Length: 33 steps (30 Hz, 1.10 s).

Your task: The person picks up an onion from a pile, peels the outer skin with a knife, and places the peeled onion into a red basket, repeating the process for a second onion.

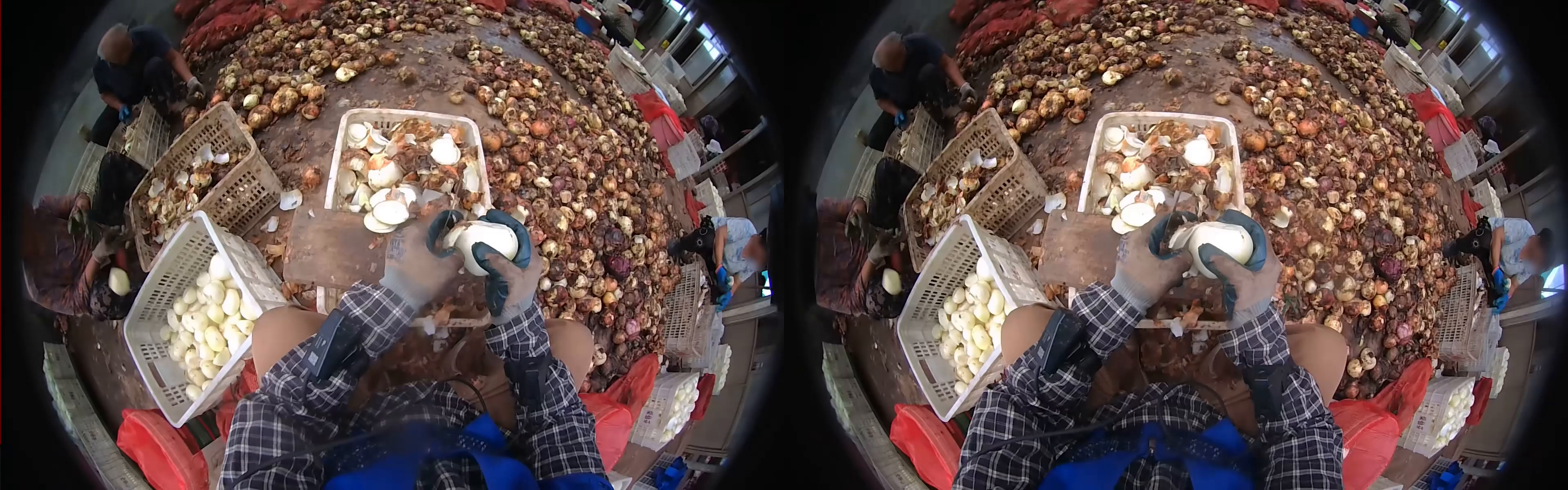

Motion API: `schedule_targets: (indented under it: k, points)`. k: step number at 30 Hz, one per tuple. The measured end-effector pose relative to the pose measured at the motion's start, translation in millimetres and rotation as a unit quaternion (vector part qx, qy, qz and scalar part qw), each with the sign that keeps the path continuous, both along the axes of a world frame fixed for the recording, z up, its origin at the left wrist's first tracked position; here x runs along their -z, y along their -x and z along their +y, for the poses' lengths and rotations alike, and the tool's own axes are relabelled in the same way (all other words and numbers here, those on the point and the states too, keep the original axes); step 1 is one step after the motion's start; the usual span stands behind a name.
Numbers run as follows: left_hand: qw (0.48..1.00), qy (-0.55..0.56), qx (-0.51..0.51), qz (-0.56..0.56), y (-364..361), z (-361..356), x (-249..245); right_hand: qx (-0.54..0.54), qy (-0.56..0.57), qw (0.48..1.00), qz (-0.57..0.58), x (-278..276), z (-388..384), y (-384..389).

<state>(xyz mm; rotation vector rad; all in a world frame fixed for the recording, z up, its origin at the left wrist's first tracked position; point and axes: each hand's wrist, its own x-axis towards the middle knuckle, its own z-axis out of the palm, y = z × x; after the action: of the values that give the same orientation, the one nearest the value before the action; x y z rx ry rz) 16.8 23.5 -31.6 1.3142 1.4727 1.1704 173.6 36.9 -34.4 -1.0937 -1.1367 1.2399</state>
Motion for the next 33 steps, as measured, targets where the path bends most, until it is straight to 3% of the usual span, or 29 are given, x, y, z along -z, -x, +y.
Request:
schedule_targets:
  k: [1,4,7,8,11,14,17,19,21,22,26,28,30,32,33]
  points:
    - [1.0,-0.006,-0.01,0.022,0,2,4,-0.006,-0.002,1.0,-0.001,1,1,-1]
    - [0.996,0.044,-0.045,-0.056,10,7,6,-0.057,0.038,0.986,0.149,-2,5,-1]
    - [0.973,0.135,-0.053,-0.181,13,8,-3,-0.103,0.094,0.94,0.311,21,18,-6]
    - [0.981,0.104,-0.079,-0.144,9,10,7,-0.089,0.122,0.93,0.334,29,19,-7]
    - [0.999,-0.022,-0.028,0.027,3,-4,-21,-0.065,0.16,0.854,0.49,57,30,-12]
    - [0.99,-0.124,-0.03,0.055,-1,-11,-8,-0.038,0.163,0.838,0.52,46,29,-10]
    - [0.975,-0.191,-0.025,0.112,11,-7,-17,-0.099,0.179,0.791,0.577,46,33,-17]
    - [0.977,-0.154,-0.069,-0.132,16,6,-20,-0.165,0.161,0.758,0.61,43,31,-21]
    - [0.986,-0.072,-0.138,-0.051,24,20,-18,-0.175,0.167,0.744,0.623,34,26,-25]
    - [0.946,-0.149,-0.183,0.222,25,28,-14,-0.174,0.169,0.745,0.621,29,24,-26]
    - [0.988,-0.141,0.042,0.05,13,14,-27,-0.223,0.154,0.745,0.61,33,25,-32]
    - [0.989,-0.113,0.095,0.031,5,-4,-38,-0.171,0.157,0.787,0.572,34,21,-31]
    - [0.98,-0.155,0.124,-0.023,-8,-3,-29,-0.167,0.13,0.78,0.589,40,15,-22]
    - [0.98,-0.116,0.153,0.043,-5,-3,-39,-0.115,0.153,0.784,0.59,22,7,-13]
    - [0.978,-0.098,0.17,0.076,-1,-2,-42,-0.118,0.109,0.862,0.481,37,8,-9]
